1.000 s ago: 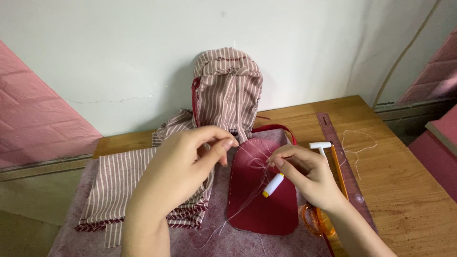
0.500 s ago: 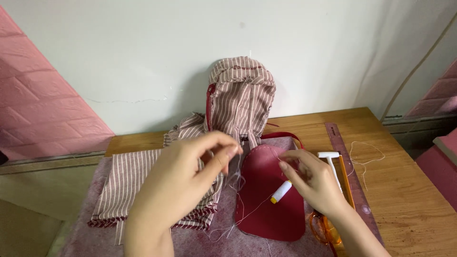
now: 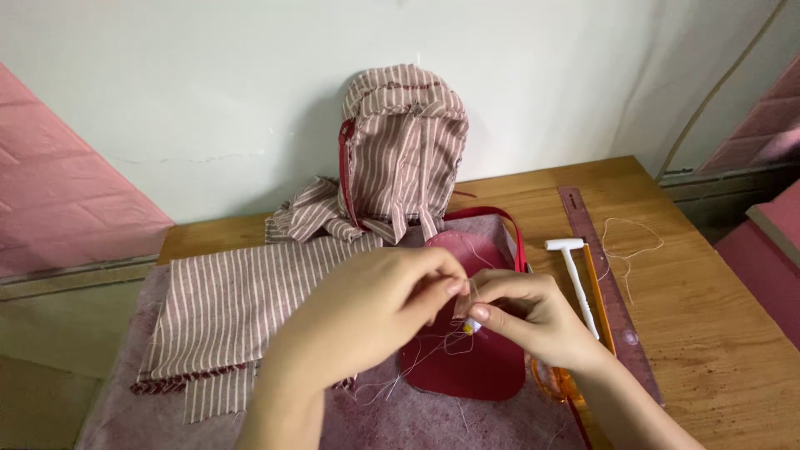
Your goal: Threading a needle and hand-sewing a red leather component
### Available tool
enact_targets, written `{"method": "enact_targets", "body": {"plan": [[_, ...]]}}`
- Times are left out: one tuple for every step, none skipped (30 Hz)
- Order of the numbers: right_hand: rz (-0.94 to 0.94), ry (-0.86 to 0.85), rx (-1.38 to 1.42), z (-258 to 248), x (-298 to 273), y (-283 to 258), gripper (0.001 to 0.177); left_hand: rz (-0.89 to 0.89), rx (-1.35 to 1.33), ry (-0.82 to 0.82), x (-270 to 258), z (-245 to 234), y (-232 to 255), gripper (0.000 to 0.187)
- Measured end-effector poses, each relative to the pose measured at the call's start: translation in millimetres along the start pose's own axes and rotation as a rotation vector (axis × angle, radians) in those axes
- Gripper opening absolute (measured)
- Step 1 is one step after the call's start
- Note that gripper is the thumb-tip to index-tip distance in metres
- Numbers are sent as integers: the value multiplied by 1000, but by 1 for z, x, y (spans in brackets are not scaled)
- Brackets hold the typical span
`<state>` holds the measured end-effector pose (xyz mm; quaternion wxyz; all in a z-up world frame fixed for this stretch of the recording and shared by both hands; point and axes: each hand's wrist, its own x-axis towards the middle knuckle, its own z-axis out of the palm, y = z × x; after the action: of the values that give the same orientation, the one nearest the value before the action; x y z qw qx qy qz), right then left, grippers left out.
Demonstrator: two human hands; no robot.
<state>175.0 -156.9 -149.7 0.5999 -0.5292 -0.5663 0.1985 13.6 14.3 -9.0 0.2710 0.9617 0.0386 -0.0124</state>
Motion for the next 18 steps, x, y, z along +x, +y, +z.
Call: {"method": "enact_targets", "body": {"plan": [[-37, -20, -2, -2, 3, -4, 23, -31, -55, 6, -2, -6, 0, 18], [-41, -17, -5, -2, 4, -6, 23, -27, -52, 8, -4, -11, 0, 18], [-39, -9, -24, -2, 5, -7, 25, -27, -117, 21, -7, -15, 1, 19], [-32, -2, -41, -1, 4, -9, 28, -30, -185, 31, -9, -19, 0, 20], [-31, 0, -41, -1, 6, -10, 28, -29, -185, 29, -9, -20, 0, 20], [-10, -19, -72, 0, 6, -12, 30, -24, -187, 45, -10, -20, -1, 24], [11, -38, -104, 2, 6, -14, 32, -20, -190, 61, -11, -19, -1, 28], [13, -36, -102, 3, 6, -12, 32, -21, -190, 58, -12, -18, -3, 28], [42, -30, -119, 5, 5, -11, 29, 55, -276, 124, -12, -16, -5, 28], [66, -23, -138, 6, 7, -10, 26, 134, -358, 192, -11, -16, -6, 29], [64, -20, -138, 7, 7, -9, 26, 136, -355, 191, -12, -17, -6, 29], [95, 9, -154, 7, 7, -8, 25, 79, -432, 204, -12, -18, -5, 30], [126, 38, -170, 7, 7, -7, 23, 21, -509, 218, -13, -18, -4, 32], [123, 42, -172, 4, 7, -4, 23, 25, -506, 218, -13, -18, -6, 32], [127, 50, -222, 2, 7, 0, 20, 63, -566, 215, -14, -18, -7, 32], [134, 58, -268, 1, 6, 3, 18, 97, -627, 210, -16, -17, -9, 32], [134, 59, -269, 0, 6, 4, 18, 98, -626, 209, -17, -19, -10, 32], [119, 53, -314, -1, 7, 5, 18, 205, -686, 195, -18, -21, -11, 26]]}}
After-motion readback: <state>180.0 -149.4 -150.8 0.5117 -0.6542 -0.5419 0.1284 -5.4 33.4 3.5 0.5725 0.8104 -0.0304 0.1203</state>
